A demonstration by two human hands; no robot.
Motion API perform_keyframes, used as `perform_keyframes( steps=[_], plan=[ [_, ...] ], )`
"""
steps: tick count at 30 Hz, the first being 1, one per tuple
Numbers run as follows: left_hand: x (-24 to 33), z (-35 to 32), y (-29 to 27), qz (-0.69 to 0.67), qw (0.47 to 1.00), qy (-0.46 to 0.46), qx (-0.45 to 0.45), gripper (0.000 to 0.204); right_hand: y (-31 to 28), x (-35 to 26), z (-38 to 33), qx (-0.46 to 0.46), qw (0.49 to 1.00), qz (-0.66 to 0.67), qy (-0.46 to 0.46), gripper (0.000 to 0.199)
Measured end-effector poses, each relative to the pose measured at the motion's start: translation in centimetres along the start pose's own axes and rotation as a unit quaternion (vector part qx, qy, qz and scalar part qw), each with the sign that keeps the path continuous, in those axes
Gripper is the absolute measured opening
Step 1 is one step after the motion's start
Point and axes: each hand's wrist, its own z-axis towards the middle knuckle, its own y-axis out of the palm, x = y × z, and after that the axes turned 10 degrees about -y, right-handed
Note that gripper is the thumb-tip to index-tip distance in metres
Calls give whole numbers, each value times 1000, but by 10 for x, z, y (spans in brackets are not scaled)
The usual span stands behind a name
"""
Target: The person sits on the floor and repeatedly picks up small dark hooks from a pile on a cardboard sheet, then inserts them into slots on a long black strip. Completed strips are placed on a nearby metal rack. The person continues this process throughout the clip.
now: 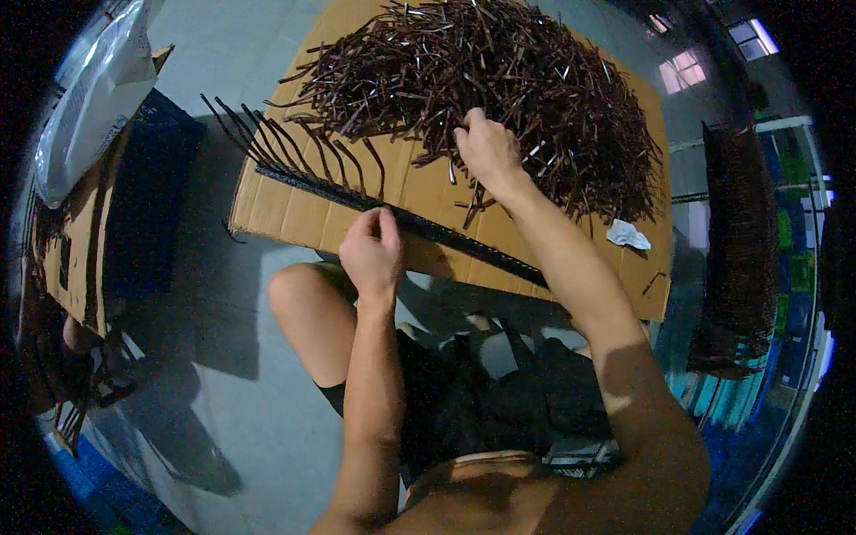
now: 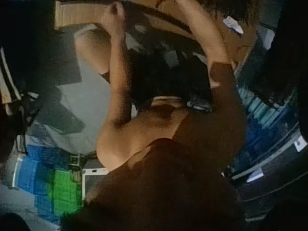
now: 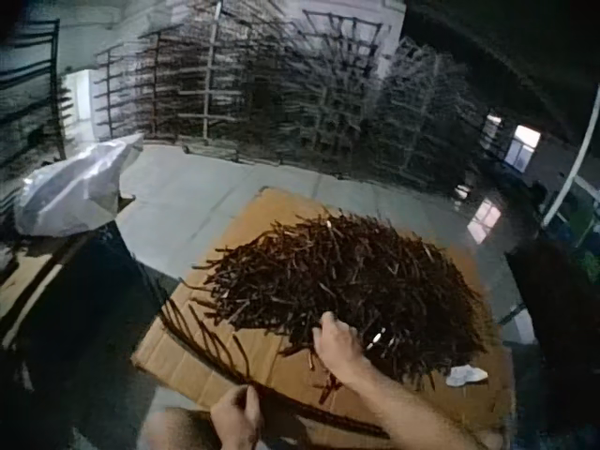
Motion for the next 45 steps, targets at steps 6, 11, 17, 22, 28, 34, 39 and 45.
perform_keyframes(
  steps=[6, 11, 17, 22, 28, 34, 39, 45],
  plan=[
    [-8, -3, 8, 57, 997, 35, -32, 21, 6, -9, 6, -129, 981, -140, 38, 30],
    [-6, -1, 9, 56, 997, 48, -19, 20, -13, 0, 1, -69, 993, 14, 96, 23],
    [-8, 0, 7, 77, 988, 137, 12, 18, -14, -20, -32, -36, 972, 201, 118, 26],
    [-9, -1, 11, 65, 992, 107, 3, 17, -2, -55, -54, -52, 722, 669, 170, 17],
    [-6, -1, 11, 88, 988, 126, 10, 15, 17, -67, -71, 17, 821, 569, 40, 14],
    [-7, -2, 13, 102, 988, 115, 0, 15, 24, -71, -77, 36, 810, 584, 40, 11],
    [-6, -3, 11, 100, 990, 96, -1, 12, 12, -84, -81, 95, 909, 404, -38, 13],
    [-8, -2, 6, 90, 995, 46, -16, 17, -10, -65, -51, -141, 915, 355, -128, 20]
  ],
)
